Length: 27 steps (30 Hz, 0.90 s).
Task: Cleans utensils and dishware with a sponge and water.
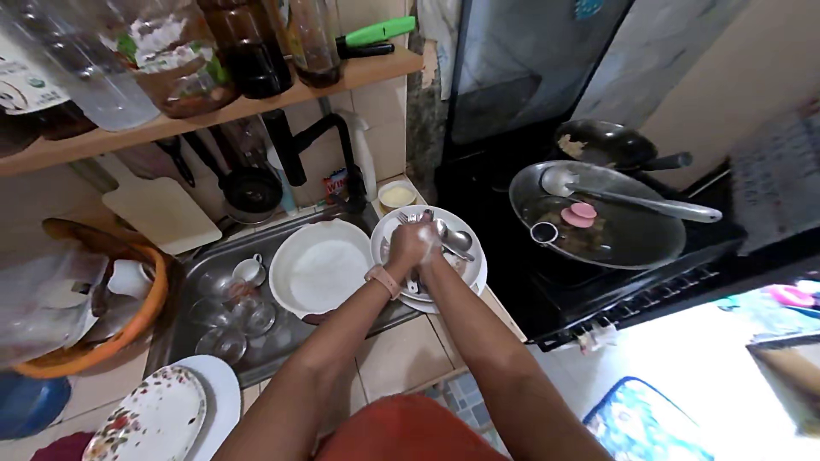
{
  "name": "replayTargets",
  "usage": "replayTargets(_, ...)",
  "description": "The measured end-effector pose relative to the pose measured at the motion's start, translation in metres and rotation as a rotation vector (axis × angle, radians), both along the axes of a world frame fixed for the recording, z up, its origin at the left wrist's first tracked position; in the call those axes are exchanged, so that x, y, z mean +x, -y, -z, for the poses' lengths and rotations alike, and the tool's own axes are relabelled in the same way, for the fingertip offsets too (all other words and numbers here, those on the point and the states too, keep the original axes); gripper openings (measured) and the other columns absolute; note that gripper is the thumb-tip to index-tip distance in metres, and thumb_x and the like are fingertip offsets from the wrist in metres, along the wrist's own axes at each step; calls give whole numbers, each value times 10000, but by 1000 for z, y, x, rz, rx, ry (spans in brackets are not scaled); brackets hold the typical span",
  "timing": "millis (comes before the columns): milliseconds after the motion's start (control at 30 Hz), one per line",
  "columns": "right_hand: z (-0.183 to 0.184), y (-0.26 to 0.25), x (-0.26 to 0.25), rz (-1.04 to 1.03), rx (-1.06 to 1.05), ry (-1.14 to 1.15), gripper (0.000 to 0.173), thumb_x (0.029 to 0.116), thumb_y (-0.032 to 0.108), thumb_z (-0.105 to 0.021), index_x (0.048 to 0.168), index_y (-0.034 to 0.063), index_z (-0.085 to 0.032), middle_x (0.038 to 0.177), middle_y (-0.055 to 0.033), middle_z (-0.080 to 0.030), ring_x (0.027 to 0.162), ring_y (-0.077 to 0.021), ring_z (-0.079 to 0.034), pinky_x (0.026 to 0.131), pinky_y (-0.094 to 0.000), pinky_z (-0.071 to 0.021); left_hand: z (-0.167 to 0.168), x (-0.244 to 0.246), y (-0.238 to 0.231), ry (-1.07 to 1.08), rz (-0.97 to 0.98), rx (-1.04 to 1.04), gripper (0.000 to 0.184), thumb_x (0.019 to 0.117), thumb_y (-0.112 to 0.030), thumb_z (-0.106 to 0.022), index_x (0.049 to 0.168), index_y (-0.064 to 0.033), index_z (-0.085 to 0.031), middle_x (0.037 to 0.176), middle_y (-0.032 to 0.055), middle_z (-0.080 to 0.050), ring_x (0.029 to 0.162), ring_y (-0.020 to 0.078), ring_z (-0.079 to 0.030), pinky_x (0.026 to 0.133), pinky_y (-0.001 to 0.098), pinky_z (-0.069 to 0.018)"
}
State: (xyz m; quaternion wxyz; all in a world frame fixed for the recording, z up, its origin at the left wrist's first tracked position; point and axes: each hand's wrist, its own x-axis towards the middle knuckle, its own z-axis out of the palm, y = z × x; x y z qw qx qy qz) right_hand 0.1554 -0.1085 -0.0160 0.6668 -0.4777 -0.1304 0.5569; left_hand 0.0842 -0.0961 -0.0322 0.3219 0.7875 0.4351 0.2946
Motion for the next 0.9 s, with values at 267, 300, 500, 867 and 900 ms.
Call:
replayTargets(267,34,-35,46,-195,-26,843,347,1104,144,-420,1256,-107,-606,1248,-285,-632,1169,-354,-611,1032,-513,-471,-42,-29,-6,-188,-176,-180,623,1063,-530,-461,1345,22,-521,1275,301,-607,1162,462,-619,956,600,-506)
replayTargets(300,36,-35,56,-268,-99,1049,341,1092,139,-450,1254,-110,-617,1283,-313,-622,1236,-409,-594,1076,-562,-445,-41,-31,-13,-139,-178,-180,626,1059,-511,-490,1377,28,-493,1303,307,-593,1185,461,-606,974,596,-498)
replayTargets(500,41,-20,64,-611,-510,1536,383,1018,198,-603,1324,-33,-615,1372,-309,-579,1313,-494,-526,1053,-656,-431,-14,-51,-49,71,-153,-212,538,960,-229,-736,1384,10,-508,1298,311,-599,1163,467,-609,959,608,-506)
replayTargets(867,13,11,59,-273,-288,1243,306,1077,125,-475,1261,-65,-628,1222,-320,-646,1176,-470,-622,1003,-644,-467,-12,-41,-46,766,-72,-667,468,1076,-229,-523,1487,-44,-397,1336,171,-581,1129,229,-620,951,404,-539)
replayTargets(900,13,12,56,-268,-195,1130,303,1077,111,-471,1251,-74,-635,1208,-311,-649,1151,-442,-627,1005,-618,-472,-13,-39,-35,766,-36,-679,486,1082,-294,-509,1507,-88,-391,1391,142,-563,1182,219,-600,987,398,-520)
